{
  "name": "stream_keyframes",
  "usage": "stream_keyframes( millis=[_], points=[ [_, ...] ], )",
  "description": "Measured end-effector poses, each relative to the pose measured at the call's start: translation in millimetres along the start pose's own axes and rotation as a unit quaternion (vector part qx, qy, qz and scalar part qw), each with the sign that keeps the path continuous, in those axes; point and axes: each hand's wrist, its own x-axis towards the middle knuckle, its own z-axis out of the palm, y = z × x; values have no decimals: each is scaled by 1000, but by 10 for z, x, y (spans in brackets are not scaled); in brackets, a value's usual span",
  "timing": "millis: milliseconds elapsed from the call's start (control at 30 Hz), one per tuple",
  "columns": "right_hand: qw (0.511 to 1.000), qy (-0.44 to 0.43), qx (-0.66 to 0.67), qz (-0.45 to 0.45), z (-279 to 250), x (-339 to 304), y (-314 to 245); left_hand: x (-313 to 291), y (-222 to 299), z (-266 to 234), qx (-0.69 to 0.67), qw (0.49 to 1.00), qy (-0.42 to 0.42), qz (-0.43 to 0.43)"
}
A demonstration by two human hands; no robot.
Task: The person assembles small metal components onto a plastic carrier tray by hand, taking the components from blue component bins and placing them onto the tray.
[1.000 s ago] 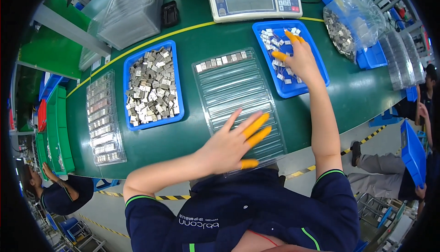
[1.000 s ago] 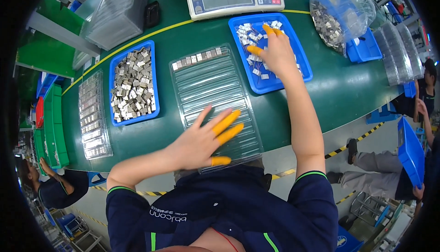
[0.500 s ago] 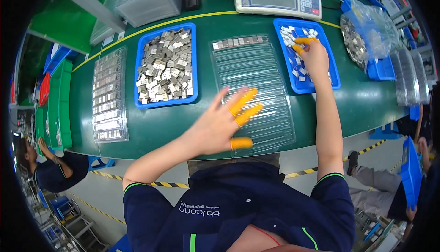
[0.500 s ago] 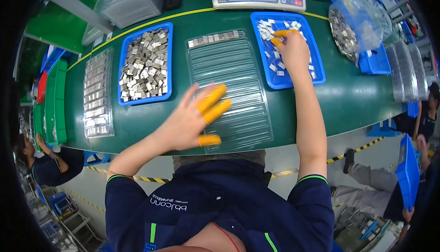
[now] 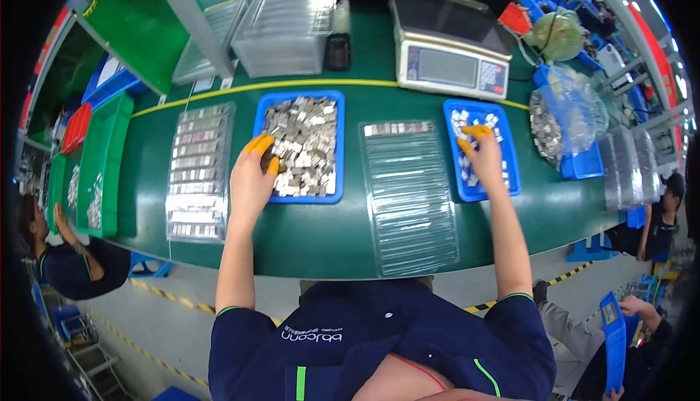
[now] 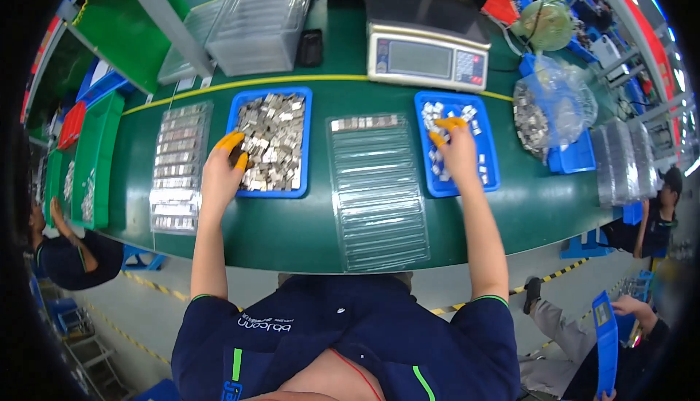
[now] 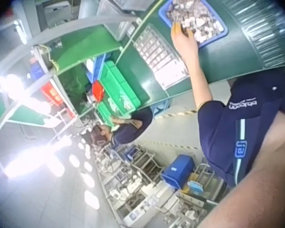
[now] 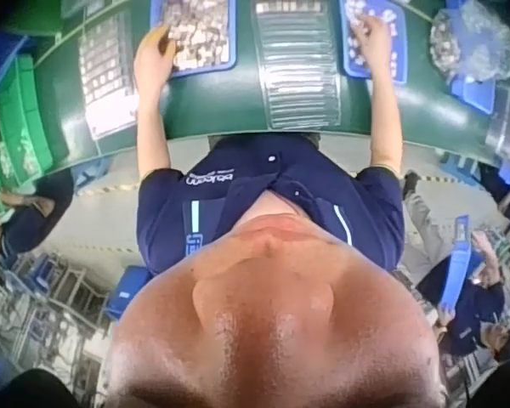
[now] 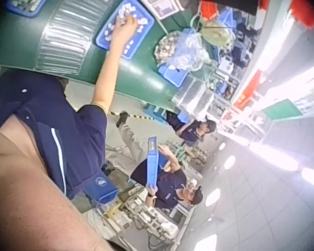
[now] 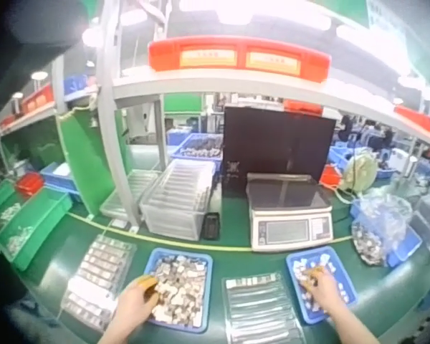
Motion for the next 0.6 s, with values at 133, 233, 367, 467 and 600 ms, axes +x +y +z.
stream_keyframes(
  millis=[133, 233, 367, 467, 600],
  points=[
    [998, 36, -31, 46, 44, -46, -170, 201, 129, 22, 73, 997, -23, -17],
    [995, 67, -9, 68, 21, -50, -151, 285, 158, 63, 87, 996, -5, 5],
    [986, 81, -20, 146, -108, -92, -207, 322, 236, 67, 33, 998, 39, -38],
    [979, 103, -39, 174, -151, -115, -166, 366, 96, 183, -64, 997, 49, -7],
    [974, 212, 1, 82, -306, -269, -160, 300, 128, 203, -323, 944, -39, -57]
  ],
)
